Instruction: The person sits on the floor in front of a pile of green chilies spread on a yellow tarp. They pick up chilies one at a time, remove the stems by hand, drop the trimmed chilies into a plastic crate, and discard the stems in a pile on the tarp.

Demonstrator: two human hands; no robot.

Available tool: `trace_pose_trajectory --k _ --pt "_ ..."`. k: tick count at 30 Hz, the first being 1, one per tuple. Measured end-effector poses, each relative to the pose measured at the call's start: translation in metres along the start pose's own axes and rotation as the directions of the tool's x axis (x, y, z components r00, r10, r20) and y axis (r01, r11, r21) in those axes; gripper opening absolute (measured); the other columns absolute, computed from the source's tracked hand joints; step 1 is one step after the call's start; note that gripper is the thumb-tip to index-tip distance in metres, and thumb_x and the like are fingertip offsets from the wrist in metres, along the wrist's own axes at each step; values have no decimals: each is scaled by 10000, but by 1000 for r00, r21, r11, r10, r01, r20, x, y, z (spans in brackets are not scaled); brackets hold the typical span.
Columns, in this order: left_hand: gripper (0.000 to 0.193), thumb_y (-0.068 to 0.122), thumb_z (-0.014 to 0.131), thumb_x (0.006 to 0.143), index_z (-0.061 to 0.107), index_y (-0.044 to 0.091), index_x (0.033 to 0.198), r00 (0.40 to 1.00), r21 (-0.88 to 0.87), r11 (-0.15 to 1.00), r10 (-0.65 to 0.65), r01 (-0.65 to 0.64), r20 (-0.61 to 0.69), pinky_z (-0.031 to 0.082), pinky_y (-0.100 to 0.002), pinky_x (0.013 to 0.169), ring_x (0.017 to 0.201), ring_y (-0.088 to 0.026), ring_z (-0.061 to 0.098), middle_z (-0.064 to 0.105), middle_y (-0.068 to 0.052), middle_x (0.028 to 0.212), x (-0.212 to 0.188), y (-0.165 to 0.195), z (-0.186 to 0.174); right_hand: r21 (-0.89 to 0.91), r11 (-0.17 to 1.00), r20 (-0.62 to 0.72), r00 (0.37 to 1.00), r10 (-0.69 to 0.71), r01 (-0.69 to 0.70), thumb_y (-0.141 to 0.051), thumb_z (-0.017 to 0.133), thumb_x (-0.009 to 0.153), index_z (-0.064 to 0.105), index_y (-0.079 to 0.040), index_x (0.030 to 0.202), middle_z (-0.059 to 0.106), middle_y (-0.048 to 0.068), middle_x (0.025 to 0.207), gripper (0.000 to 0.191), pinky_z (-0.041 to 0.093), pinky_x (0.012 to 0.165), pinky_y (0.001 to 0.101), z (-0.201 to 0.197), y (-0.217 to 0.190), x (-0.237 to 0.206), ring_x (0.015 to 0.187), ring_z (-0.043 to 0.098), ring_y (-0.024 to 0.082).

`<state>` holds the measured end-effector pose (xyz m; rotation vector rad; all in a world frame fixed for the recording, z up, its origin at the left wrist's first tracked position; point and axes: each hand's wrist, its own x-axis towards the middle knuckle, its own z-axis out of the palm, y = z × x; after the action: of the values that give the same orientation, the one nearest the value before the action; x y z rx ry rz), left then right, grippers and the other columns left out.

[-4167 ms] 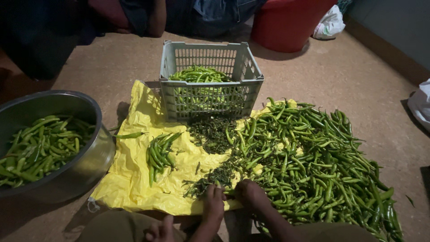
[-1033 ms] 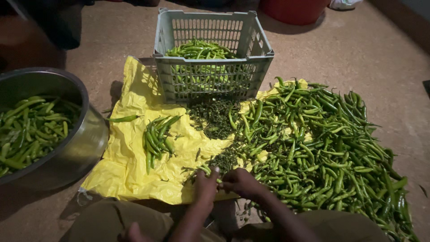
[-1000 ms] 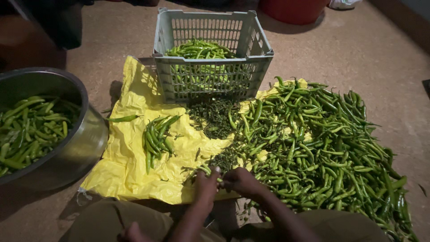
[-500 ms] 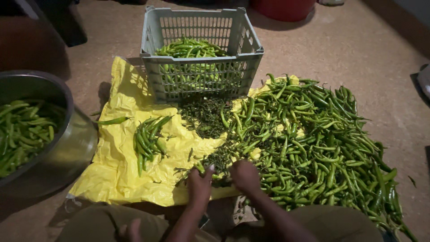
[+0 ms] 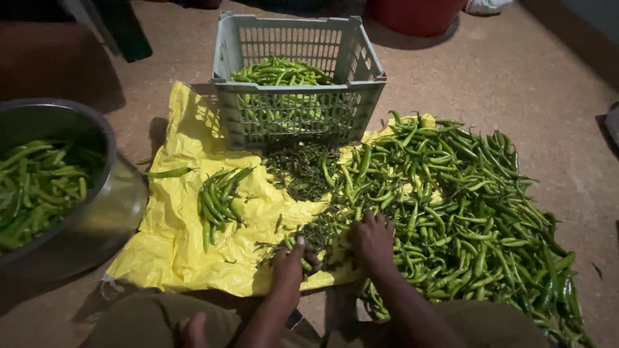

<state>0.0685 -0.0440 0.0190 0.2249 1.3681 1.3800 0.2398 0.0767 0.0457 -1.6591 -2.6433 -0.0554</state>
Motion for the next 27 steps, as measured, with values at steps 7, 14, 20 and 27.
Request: trace_pose_trajectory --k 7,14,20,27 --pt "233 168 601 974 681 -30 1068 993 -230 972 68 -45 96 598 -362 649 752 -237 731 771 -157 910 12 -13 2 -20 1000 -86 996 -20 18 -256 703 842 706 -211 1137 629 103 1129 299 458 914 535 0 2 -1 1112 592 330" --pt "282 188 635 949 754 94 1187 943 301 894 327 -331 66 596 -353 717 794 -200 753 800 -123 954 20 -18 6 741 659 -111 991 -73 131 -219 746 822 741 -31 898 755 105 747 203 553 563 321 -19 -13 -2 600 718 206" --pt "250 214 678 914 754 77 1109 885 572 688 435 -446 168 553 -365 691 775 -174 713 771 -138 913 22 -31 12 951 171 291 928 -232 -256 -110 703 855 726 30 820 683 74 678 146 437 536 281 -20 -15 -2 580 558 142" --pt "275 253 651 982 705 -12 1029 965 400 893 122 -209 231 436 -335 532 631 -164 570 671 -115 782 10 -23 14 892 279 396 912 -103 -356 -80 738 810 755 -1 826 702 77 694 82 423 519 280 -29 -22 0 553 564 128"
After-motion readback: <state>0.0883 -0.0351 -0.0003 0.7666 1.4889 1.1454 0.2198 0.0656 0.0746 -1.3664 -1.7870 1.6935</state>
